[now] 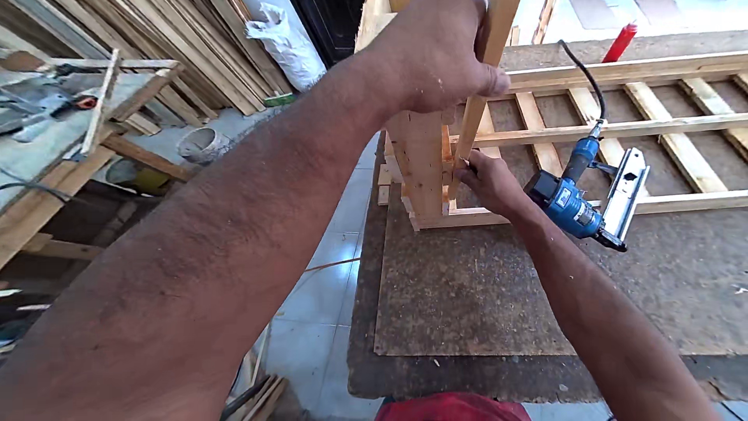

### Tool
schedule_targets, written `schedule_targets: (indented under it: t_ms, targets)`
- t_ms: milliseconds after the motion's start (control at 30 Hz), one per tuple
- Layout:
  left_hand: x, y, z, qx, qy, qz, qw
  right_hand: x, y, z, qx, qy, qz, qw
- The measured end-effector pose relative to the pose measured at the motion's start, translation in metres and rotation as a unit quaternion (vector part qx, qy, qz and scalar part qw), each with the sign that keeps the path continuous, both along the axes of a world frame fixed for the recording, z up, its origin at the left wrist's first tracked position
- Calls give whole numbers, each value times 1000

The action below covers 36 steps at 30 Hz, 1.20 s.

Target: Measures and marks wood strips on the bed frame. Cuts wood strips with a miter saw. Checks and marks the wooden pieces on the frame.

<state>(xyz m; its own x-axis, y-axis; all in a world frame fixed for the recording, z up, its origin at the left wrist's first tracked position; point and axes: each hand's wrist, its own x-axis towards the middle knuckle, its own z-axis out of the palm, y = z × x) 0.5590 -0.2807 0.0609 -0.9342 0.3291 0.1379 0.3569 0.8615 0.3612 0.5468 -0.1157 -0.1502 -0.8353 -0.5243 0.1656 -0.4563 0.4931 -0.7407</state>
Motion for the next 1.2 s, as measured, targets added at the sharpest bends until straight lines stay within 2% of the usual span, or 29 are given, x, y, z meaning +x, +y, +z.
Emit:
schedule_targets:
  t_ms: [133,267,433,600,667,733,833,933,1033,1133,1200]
  targets:
    - [-6,-6,-3,51,-3,-21,998,4,-1,-3,4,5,-9,1000]
    - [-2,-4,-2,17,-2,-8,1000,3,-2,-13,-15,19,-10,1000]
    - [-2,-6,-5,93,17,-12,995,5,-3,-16,-30,24,-14,999]
    - [1,-3,-6,79,14,2,997,5,-3,-17,-24,34,-20,999]
    - [1,-2,-7,75,16,6,997,11,-2,-14,5,9,-42,999]
    - [3,0,-7,70,11,15,997,26,2,-17,-12,-25,-97,995]
    - [4,0,-6,58,11,22,998,68,-3,-41,-69,-70,-220,970]
    - [4,0,-6,65,10,19,998,107,-27,-72,-67,-217,-209,951]
    - [6,1,-8,88,6,24,996,108,-54,-88,-175,-313,-209,910]
    - [6,0,-9,85,20,26,996,97,-71,-81,-360,-412,-225,806]
    - [3,1,-8,76,25,24,996,91,-75,-76,-416,-443,-235,759]
